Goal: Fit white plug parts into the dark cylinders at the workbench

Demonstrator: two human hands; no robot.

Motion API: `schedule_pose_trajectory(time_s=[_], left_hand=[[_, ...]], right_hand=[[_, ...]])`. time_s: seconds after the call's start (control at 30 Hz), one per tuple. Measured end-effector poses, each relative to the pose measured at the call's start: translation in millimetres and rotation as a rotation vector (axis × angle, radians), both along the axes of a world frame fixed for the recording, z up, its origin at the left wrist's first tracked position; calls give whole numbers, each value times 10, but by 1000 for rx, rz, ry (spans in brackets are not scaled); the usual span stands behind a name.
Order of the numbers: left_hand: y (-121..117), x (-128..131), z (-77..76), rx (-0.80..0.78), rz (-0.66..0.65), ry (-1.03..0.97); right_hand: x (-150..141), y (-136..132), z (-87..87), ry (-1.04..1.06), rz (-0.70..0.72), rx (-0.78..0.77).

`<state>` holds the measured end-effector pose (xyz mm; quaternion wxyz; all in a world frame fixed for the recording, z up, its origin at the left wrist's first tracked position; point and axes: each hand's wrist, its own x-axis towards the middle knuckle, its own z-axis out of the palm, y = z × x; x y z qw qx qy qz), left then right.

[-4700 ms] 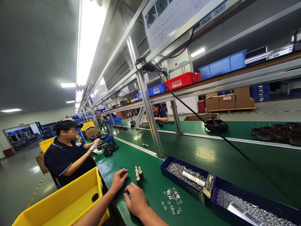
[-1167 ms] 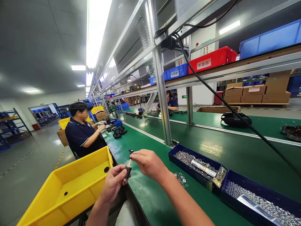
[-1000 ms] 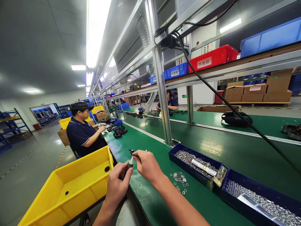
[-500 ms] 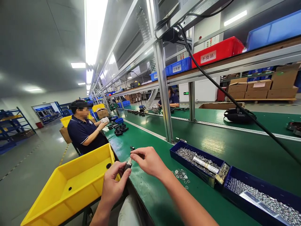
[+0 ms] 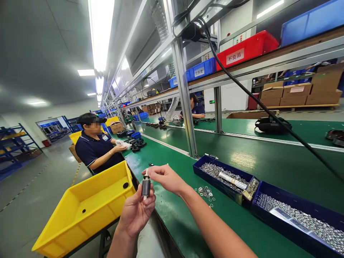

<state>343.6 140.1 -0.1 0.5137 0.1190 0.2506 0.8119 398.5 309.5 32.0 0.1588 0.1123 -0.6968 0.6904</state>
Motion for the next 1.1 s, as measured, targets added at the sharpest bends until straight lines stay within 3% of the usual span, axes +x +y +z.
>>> schedule_pose_trajectory(time_s=[0.1,0.3,0.47,0.7,0.9,1.1], left_hand=[[40,62,56,-23,91,-45],[34,136,116,-22,126,-78],[19,160,89,6,79,-128],[38,164,-22,-49,271,90],[7,163,50,-26,182,-66],[-41,171,102,44,65,-251]], right_hand=[[-49,-28,-31,19,-88,-186],[13,-21,-3,116,-34,-241],[-7,-13,-49,92,8,-145],[50,14,17,-29,-95,-54],[118,36,78,39,-59,80],[37,-16,-30,104,-61,7]])
